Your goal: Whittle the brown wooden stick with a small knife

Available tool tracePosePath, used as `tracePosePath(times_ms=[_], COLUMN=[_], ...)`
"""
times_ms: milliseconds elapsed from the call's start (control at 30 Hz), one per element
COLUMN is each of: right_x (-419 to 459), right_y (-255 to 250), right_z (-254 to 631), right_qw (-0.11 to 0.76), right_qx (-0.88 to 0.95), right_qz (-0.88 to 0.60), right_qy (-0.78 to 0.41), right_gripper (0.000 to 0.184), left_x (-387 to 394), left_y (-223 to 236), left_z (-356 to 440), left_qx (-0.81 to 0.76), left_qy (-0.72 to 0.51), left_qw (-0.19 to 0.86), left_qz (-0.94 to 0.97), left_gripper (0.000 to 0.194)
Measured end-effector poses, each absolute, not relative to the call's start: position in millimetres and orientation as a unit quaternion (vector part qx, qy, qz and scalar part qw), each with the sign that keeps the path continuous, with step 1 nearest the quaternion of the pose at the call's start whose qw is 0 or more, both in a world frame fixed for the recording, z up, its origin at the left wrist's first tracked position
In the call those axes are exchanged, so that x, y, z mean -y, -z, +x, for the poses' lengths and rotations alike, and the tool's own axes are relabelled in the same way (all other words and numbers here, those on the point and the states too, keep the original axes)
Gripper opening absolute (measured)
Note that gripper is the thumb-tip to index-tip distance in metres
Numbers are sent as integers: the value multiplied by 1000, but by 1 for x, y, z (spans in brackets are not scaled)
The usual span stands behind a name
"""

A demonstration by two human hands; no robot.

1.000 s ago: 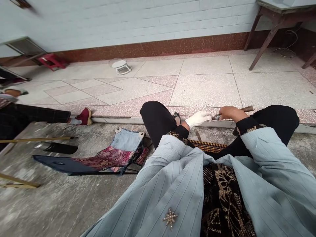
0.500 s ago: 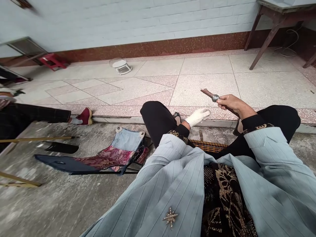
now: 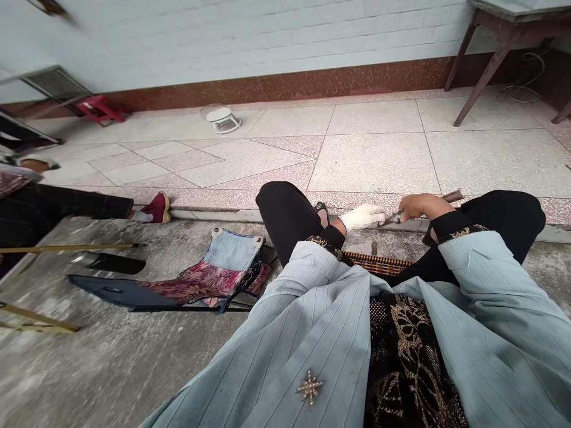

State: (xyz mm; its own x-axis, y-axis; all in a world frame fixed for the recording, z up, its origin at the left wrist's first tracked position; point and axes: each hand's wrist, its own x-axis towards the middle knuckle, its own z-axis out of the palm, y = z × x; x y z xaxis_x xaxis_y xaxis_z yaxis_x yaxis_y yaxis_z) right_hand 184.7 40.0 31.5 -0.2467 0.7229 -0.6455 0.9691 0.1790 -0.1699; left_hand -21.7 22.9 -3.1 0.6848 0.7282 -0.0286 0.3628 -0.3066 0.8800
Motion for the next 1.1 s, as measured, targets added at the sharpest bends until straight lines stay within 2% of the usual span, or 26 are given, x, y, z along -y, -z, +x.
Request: tracePosePath(times_ms=[67, 167, 300, 367, 500, 633, 733, 833, 900, 967, 1033, 1100], right_x=[-37, -35, -33, -32, -39, -50, -55, -54, -50, -44, -38, -32], right_y=[-33, -45, -64, -66, -53, -43, -44, -45, -43, -41, -42, -48], right_z=[189, 199, 208, 210, 209, 210, 208, 200, 193, 190, 192, 198], right_qw=[230, 128, -127, -228, -306, -372, -295, -115, 5, 115, 188, 178], right_qx=[-724, -727, -696, -650, -588, -534, -578, -662, -703, -731, -739, -736], right_qz=[503, 397, 395, 419, 467, 537, 642, 701, 685, 627, 532, 425], right_qy=[412, 546, 585, 592, 585, 536, 408, 239, 191, 243, 368, 497], right_gripper=[20, 26, 25, 22, 19, 23, 26, 27, 23, 15, 13, 19], left_x=[-25, -26, -25, -24, -23, -22, -19, -18, -20, -23, -27, -30], left_y=[3, 3, 3, 5, 7, 3, -3, -8, -10, -10, -9, -7], left_z=[-23, -26, -26, -26, -25, -24, -23, -22, -22, -23, -25, -27], left_qx=[-354, -360, -360, -360, -362, -353, -351, -348, -346, -346, -345, -343], left_qy=[-198, -223, -267, -264, -242, -230, -225, -216, -213, -216, -220, -229], left_qw=[493, 541, 590, 597, 593, 581, 549, 497, 471, 459, 459, 472], left_qz=[770, 726, 672, 667, 677, 696, 725, 765, 783, 790, 788, 779], left_gripper=[11, 15, 25, 28, 29, 25, 22, 16, 13, 12, 11, 9])
